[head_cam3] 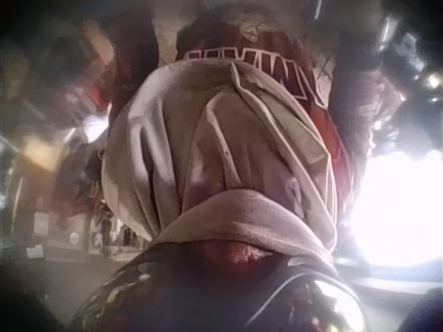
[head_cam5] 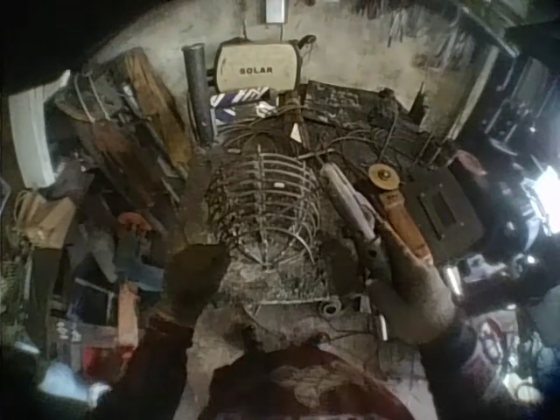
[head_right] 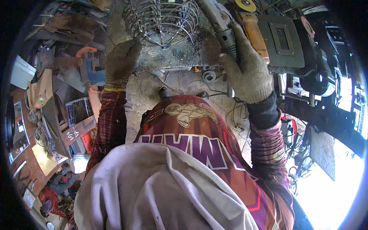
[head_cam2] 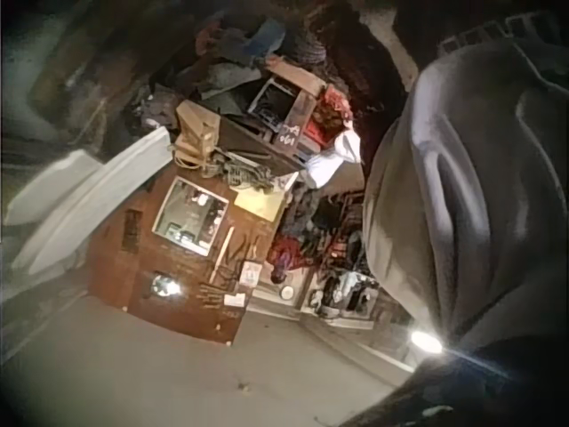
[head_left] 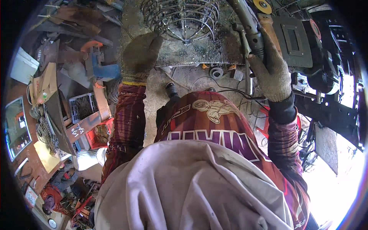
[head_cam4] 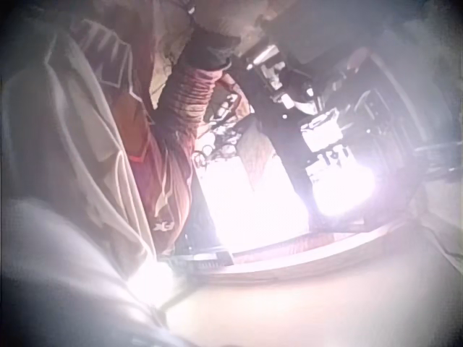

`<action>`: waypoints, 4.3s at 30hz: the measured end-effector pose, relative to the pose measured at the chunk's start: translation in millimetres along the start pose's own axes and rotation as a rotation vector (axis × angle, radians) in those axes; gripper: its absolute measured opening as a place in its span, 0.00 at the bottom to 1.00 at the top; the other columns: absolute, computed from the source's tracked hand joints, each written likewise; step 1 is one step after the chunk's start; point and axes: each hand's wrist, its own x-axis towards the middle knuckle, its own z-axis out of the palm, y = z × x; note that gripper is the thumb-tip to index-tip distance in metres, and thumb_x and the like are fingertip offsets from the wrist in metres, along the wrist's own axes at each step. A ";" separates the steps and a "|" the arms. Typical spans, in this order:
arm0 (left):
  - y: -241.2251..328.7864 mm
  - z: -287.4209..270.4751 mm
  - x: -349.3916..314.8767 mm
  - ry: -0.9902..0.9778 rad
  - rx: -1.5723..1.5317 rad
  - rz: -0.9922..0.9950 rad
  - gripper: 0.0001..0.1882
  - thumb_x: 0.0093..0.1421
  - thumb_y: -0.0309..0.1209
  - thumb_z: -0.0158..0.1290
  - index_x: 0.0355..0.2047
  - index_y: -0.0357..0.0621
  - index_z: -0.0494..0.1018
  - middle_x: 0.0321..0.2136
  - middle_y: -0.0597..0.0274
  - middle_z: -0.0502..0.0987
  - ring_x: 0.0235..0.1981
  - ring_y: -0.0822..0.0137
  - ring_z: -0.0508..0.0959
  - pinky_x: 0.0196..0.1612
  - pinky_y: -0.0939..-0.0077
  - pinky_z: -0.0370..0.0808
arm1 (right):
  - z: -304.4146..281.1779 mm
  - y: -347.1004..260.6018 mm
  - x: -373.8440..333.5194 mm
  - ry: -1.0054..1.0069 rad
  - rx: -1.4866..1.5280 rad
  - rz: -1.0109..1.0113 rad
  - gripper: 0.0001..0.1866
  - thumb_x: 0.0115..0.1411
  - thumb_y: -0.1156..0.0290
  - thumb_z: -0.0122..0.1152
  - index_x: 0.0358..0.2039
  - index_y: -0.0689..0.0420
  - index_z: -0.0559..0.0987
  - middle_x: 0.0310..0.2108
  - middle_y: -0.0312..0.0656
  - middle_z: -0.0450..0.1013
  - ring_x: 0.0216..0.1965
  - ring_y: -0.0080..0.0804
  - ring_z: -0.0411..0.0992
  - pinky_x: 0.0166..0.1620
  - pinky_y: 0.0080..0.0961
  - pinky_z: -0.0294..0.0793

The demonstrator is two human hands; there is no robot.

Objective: The person positions metal rods on a round frame, uses a welding tool to fuse them together, and then smooths the welds with an angle grinder before using a hammer.

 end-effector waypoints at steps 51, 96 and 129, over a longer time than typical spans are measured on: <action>1.1 3.3 1.2 -0.033 -0.048 -0.065 0.14 0.66 0.40 0.57 0.42 0.42 0.82 0.37 0.50 0.84 0.40 0.48 0.83 0.44 0.58 0.78 | 14.9 4.9 -9.3 0.055 -0.115 -0.070 0.39 0.66 0.64 0.61 0.72 0.63 0.58 0.60 0.64 0.70 0.61 0.57 0.72 0.59 0.40 0.74; 0.9 4.7 0.9 -0.012 -0.040 -0.080 0.14 0.66 0.41 0.56 0.42 0.43 0.82 0.39 0.50 0.84 0.40 0.48 0.83 0.44 0.58 0.79 | 16.7 7.8 -16.5 0.059 -0.261 -0.103 0.35 0.66 0.66 0.62 0.69 0.65 0.62 0.60 0.61 0.71 0.61 0.53 0.73 0.61 0.38 0.74; -5.7 8.0 -1.4 -0.087 -0.066 -0.129 0.19 0.67 0.46 0.55 0.48 0.46 0.82 0.43 0.49 0.83 0.44 0.48 0.83 0.49 0.58 0.79 | 7.8 -1.8 -23.8 0.148 0.130 0.238 0.38 0.67 0.65 0.59 0.73 0.61 0.57 0.52 0.55 0.76 0.49 0.36 0.78 0.50 0.32 0.78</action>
